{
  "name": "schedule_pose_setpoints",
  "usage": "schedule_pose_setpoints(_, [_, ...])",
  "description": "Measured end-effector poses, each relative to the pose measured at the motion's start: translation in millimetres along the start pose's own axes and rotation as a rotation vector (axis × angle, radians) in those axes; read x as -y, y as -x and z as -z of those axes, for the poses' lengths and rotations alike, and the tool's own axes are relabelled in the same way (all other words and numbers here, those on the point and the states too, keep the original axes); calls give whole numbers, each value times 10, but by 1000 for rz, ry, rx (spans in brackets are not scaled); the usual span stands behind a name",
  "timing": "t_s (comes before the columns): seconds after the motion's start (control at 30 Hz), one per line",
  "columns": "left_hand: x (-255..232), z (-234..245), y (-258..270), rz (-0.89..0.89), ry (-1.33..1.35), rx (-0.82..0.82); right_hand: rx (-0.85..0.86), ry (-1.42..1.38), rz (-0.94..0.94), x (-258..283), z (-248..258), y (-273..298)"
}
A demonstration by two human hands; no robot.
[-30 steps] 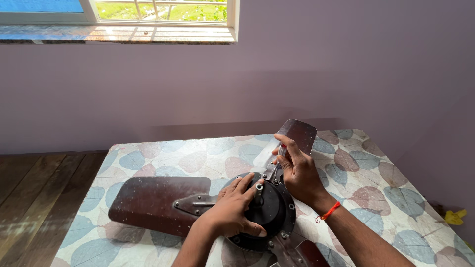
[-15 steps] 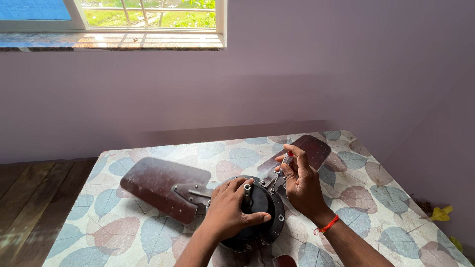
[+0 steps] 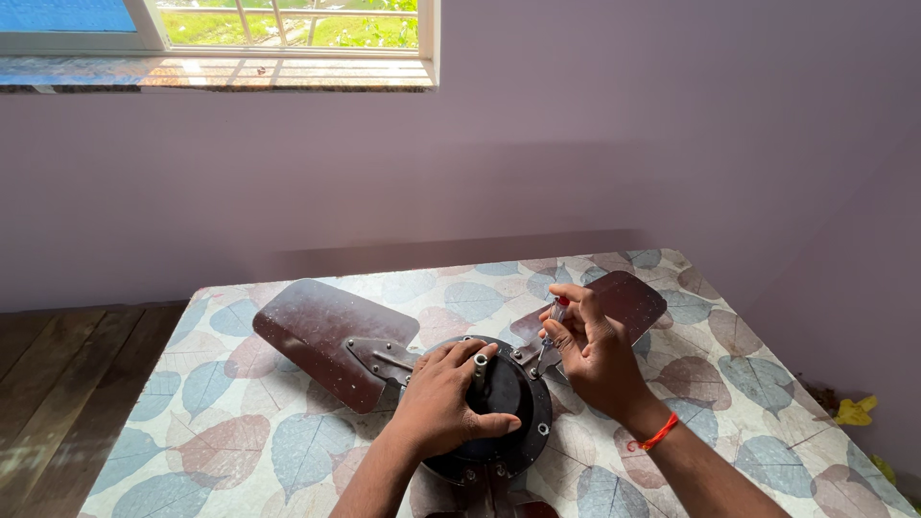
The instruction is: The person uses a screwdriver to tighten screws on the central hub of a ceiling fan placed on a table. The hands hold the fan steady while turning the screwdriver on multiple fasteners around the hub.
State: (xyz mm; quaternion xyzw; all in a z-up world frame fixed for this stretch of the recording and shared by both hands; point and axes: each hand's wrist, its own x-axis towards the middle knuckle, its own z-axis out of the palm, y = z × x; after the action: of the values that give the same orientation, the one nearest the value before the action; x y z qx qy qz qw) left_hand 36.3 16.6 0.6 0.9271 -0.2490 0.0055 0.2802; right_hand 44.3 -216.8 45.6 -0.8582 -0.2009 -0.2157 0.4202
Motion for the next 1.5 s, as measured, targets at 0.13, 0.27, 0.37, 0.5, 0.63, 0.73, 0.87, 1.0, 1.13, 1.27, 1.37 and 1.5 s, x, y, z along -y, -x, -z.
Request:
schedule_pose_setpoints(0.13, [6,29,-24,-5,15,26,187,242,128,155,241,-301])
schedule_pose_setpoints(0.27, [3,59,-64,-17,15,75,652,508,-167,434,492,-645])
schedule_pose_setpoints(0.37, [8,100,-80,-21,-3,99,739,572,-117,639,472,-722])
schedule_pose_setpoints(0.5, [-62,110,-95,2,-87,128,788,670,-158,769,417,-699])
schedule_pose_setpoints(0.63, [-113,105,-120,47,28,84,907,742,-76,745,450,-629])
schedule_pose_setpoints(0.73, [-63,126,-98,-7,133,6,938,732,-99,743,459,-535])
schedule_pose_setpoints(0.87, [-11,131,-137,-122,102,75,964,660,-101,815,486,-420])
schedule_pose_setpoints(1.0, [46,162,-83,-172,137,154,993,631,-157,917,486,-272])
schedule_pose_setpoints(1.13, [6,214,60,-179,108,222,1044,548,-86,1018,489,-192])
schedule_pose_setpoints(1.27, [-53,258,173,-247,97,122,1079,581,-46,1124,478,-133])
schedule_pose_setpoints(1.37, [-98,284,212,-191,9,21,1101,713,30,1168,506,-114])
schedule_pose_setpoints(1.5, [-146,253,286,42,-115,85,1157,755,132,1126,492,-102])
